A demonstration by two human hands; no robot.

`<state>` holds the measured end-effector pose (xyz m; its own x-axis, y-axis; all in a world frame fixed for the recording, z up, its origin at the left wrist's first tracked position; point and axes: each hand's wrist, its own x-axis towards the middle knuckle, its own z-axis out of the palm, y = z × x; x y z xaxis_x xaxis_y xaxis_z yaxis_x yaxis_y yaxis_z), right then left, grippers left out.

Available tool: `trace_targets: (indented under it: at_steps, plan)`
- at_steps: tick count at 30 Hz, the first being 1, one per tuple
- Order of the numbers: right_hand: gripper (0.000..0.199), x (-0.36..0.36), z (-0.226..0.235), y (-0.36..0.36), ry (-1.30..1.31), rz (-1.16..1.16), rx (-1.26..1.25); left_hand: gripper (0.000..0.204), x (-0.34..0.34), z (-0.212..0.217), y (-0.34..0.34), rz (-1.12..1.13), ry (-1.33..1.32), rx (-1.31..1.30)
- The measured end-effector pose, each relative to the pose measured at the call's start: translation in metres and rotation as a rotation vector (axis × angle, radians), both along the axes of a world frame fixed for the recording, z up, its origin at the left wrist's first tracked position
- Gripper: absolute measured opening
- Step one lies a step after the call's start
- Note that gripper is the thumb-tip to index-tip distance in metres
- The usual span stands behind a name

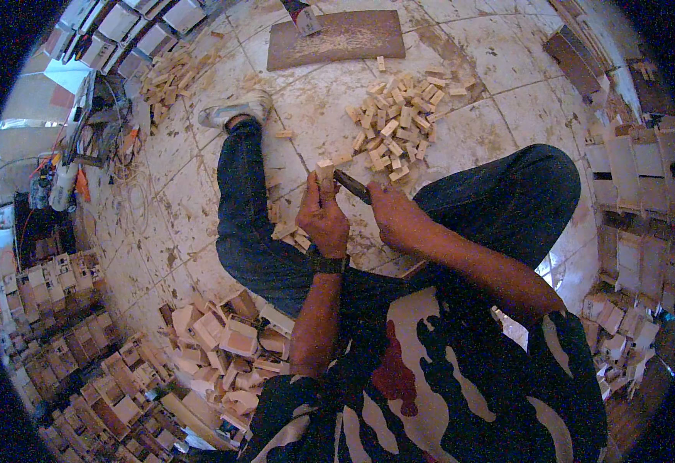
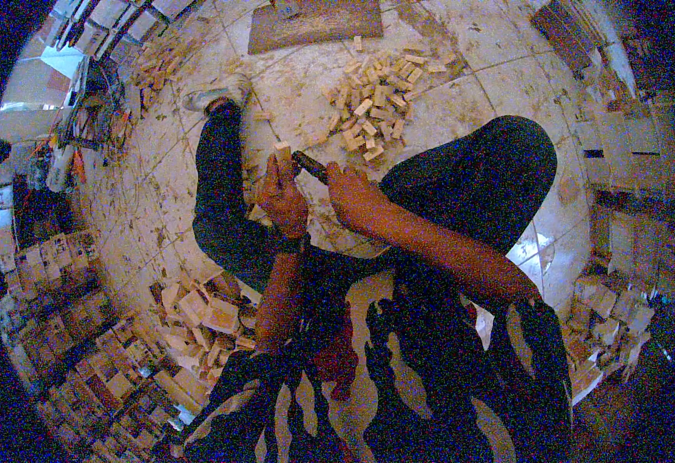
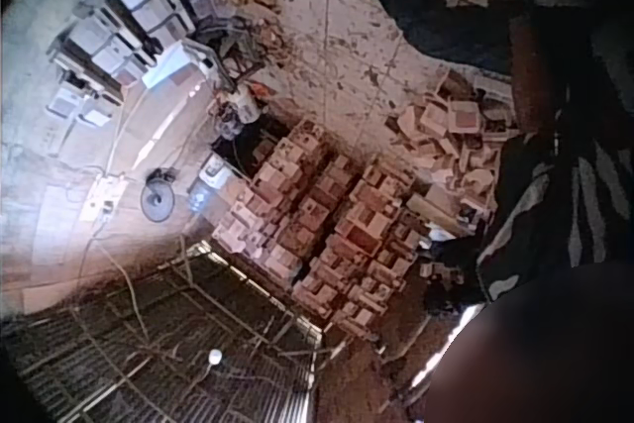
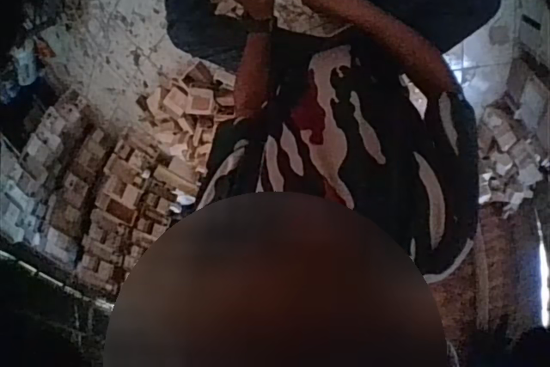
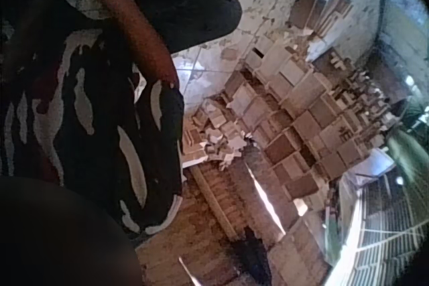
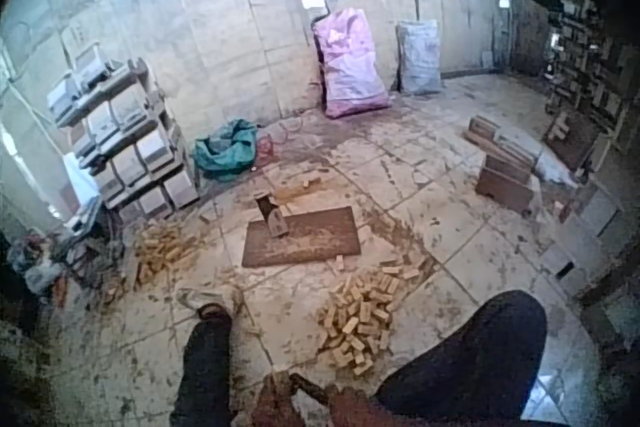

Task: The person sits on the floor and uses pliers to trim small wooden blocks one at a time. They pick up each block, clip off small pieces, and place the trimmed block back on the floor among other pieces.

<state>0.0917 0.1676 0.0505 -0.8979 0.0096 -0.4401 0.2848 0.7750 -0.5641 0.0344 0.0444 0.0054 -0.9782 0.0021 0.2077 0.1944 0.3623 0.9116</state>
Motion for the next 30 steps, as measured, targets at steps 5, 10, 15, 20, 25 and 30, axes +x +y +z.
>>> trace_targets:
  at_steps: [5,10,15,20,25,30]
  plan:
    - [0.031,-0.003,-0.006,-0.003,0.104,-0.009,0.198,0.032,-0.003,0.000,-0.002,-0.016,-0.049,-0.135]
    - [0.028,-0.003,-0.016,0.001,0.112,-0.026,0.269,0.033,-0.004,-0.002,0.002,-0.038,-0.273,-0.044]
    - [0.033,0.002,-0.017,0.014,0.102,-0.075,-0.244,0.035,-0.008,-0.006,-0.005,0.008,-0.348,0.320]
    - [0.033,-0.003,-0.012,0.016,0.024,-0.080,-0.312,0.035,-0.008,-0.014,-0.010,0.029,-0.370,0.414]
    - [0.036,-0.004,-0.015,0.007,0.013,-0.019,-0.287,0.035,-0.007,-0.015,-0.007,0.005,-0.267,0.149]
    - [0.042,-0.002,-0.012,0.004,-0.007,-0.031,-0.226,0.035,-0.003,-0.009,-0.003,-0.009,-0.189,0.073]
